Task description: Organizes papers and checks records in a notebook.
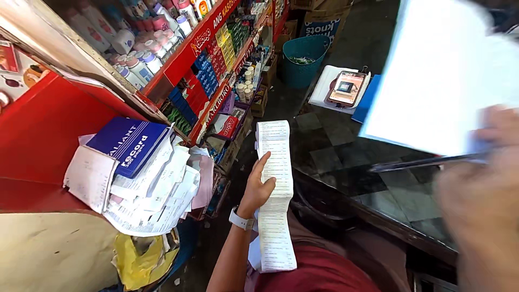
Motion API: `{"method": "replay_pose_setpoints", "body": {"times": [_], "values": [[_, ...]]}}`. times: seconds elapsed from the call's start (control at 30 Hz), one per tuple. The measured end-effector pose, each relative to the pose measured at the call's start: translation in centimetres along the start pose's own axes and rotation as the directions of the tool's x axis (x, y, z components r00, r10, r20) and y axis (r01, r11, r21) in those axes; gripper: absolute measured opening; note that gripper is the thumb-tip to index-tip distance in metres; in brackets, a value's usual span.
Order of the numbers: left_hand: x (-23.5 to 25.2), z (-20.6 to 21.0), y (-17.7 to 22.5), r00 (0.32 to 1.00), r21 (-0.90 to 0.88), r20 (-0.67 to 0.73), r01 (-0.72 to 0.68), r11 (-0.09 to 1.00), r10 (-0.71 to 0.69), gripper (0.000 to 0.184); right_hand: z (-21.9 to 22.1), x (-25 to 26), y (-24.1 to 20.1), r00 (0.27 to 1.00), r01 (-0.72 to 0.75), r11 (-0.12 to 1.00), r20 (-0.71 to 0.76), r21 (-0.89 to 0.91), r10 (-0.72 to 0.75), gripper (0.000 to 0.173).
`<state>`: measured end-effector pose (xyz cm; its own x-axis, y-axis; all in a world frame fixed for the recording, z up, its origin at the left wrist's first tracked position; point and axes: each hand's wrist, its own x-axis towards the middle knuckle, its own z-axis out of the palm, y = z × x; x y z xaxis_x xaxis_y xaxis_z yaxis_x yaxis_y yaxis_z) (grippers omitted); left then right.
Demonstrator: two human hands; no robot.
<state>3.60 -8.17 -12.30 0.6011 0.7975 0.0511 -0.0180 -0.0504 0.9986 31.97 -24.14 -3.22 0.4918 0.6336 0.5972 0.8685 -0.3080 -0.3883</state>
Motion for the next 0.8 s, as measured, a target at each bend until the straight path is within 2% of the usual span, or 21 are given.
{"method": "replay_pose_setpoints", "body": {"times": [0.07, 0.13, 0.2, 0.37, 0.8], "values": [[0.0, 0.0, 0.1, 1.0, 0.004, 0.003, 0.001, 1.0, -0.001, 0.071, 3.9, -2.1, -0.8, 0.984, 0.001, 1.0, 0.179, 0.008, -0.002, 0.037], [0.0, -0.1, 0.2, 1.0, 0.018, 0.0, 0.012, 1.0, -0.012, 0.071, 7.0, -5.1, -1.0, 0.925, -0.075, 0.997, 0.376, 0.03, 0.059, 0.044], [0.1, -0.2, 0.2, 1.0, 0.034, -0.001, 0.013, 0.999, -0.013, 0.071, 9.2, -7.7, -0.7, 0.883, -0.115, 0.992, 0.463, 0.053, 0.078, 0.055], [0.0, -0.2, -0.1, 1.0, 0.026, -0.009, 0.025, 0.999, -0.025, 0.071, 10.3, -10.3, 0.2, 0.929, -0.057, 0.996, 0.368, 0.062, 0.031, 0.043], [-0.5, 1.7, -0.7, 0.999, 0.007, 0.044, 0.029, 1.0, -0.03, 0.07, 8.7, -11.3, 0.9, 0.924, -0.056, 0.995, 0.381, 0.086, 0.019, 0.053]]}}
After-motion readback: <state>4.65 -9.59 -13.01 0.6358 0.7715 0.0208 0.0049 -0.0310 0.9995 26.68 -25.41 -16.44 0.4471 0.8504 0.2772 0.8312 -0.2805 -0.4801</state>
